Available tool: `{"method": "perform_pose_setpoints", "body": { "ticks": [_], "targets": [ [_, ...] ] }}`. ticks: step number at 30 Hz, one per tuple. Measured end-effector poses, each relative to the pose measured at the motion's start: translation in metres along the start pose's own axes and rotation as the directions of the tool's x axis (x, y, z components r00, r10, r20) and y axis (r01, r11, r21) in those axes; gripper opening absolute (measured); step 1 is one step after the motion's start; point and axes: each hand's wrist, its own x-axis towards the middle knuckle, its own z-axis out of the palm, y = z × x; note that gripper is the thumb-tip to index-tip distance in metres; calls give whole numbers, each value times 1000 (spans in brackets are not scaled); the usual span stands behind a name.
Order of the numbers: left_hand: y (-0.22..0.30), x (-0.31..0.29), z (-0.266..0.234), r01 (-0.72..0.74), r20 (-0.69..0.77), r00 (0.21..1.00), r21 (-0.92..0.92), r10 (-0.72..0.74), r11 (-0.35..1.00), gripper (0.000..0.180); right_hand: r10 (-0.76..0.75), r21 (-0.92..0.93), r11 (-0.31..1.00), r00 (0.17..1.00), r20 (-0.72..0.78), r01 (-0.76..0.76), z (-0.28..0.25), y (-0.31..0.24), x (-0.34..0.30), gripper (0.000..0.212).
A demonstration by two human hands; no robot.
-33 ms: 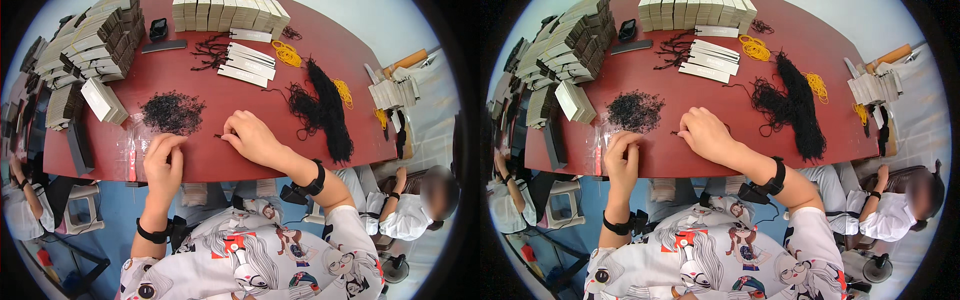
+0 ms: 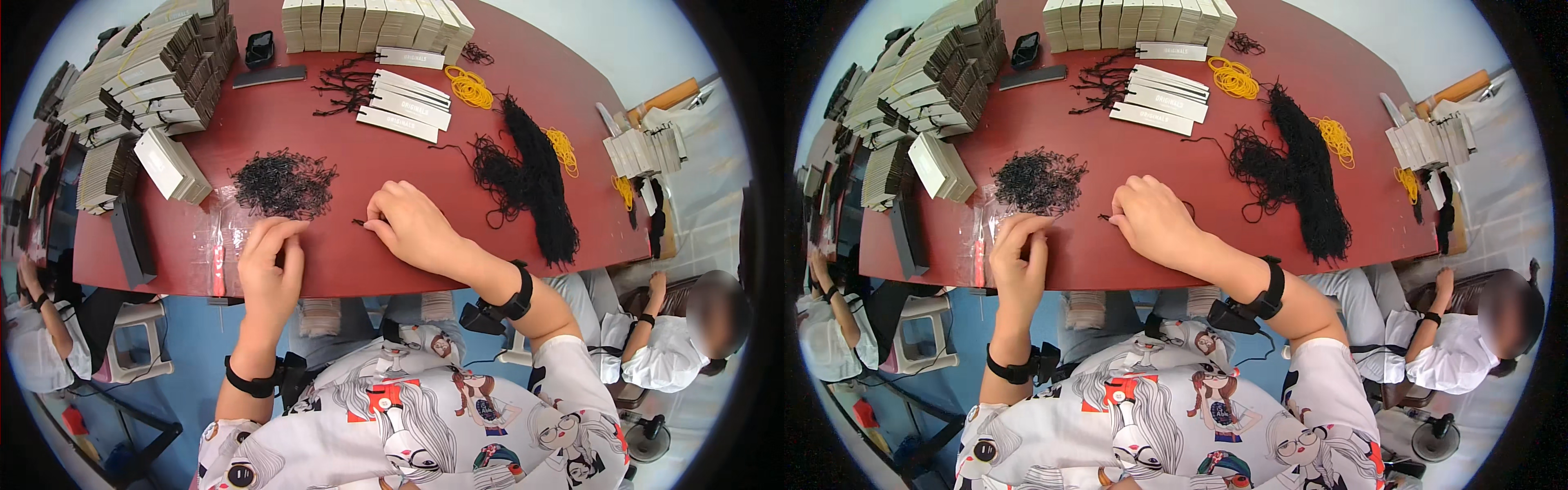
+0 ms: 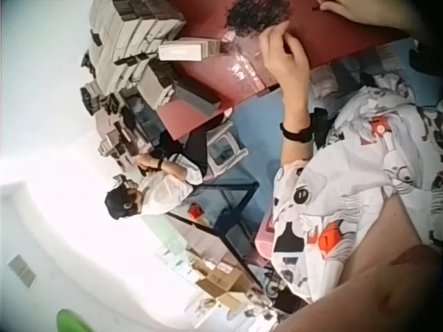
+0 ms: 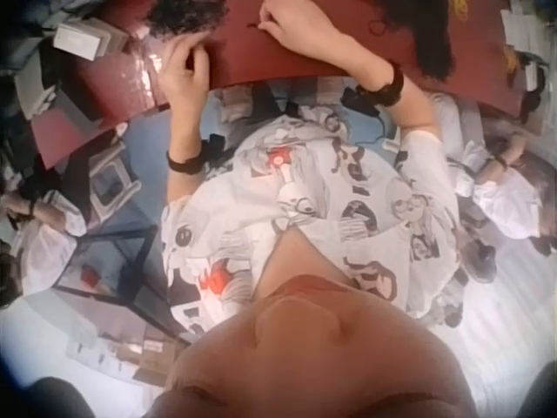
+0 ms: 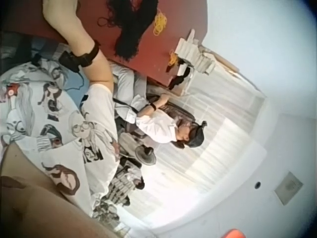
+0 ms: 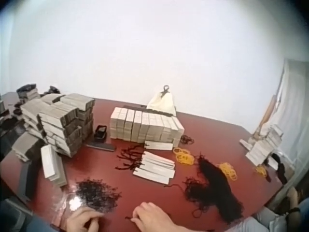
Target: Manually attaching black elastic strings to white paper tags.
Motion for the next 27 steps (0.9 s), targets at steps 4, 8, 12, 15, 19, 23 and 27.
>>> {"method": "perform_pose_setpoints", "body": {
  "ticks": [4, 8, 12, 15, 19, 23, 27],
  "targets": [
    [10, 3, -3, 196, 175, 972, -239, -157, 951, 17, 111, 406, 906, 993, 44, -119, -15, -22, -4, 11],
    [42, 18, -9, 264, 277, 950, -473, -143, 841, 19, 75, 906, 389, 986, 152, -169, -35, -44, -12, 9],
    [51, 19, -10, 195, 247, 967, -530, -70, 825, 15, 10, 948, 300, 995, 104, -102, -42, -52, -15, 8],
    [59, 21, -12, 114, 201, 979, -425, -29, 898, 12, 30, 953, 276, 992, 125, -128, -49, -57, -16, 12],
    [65, 19, -12, 117, 138, 988, -396, -67, 911, 12, 45, 927, 348, 990, 133, -140, -56, -58, -16, 13],
    [67, 18, -11, -53, 99, 992, -254, 80, 966, 15, 125, 902, 389, 980, 152, -189, -58, -59, -18, 9],
    [72, 16, -10, -68, 84, 993, -190, 85, 979, 15, 143, 879, 425, 975, 169, -215, -60, -59, -20, 7]
  ]
}}
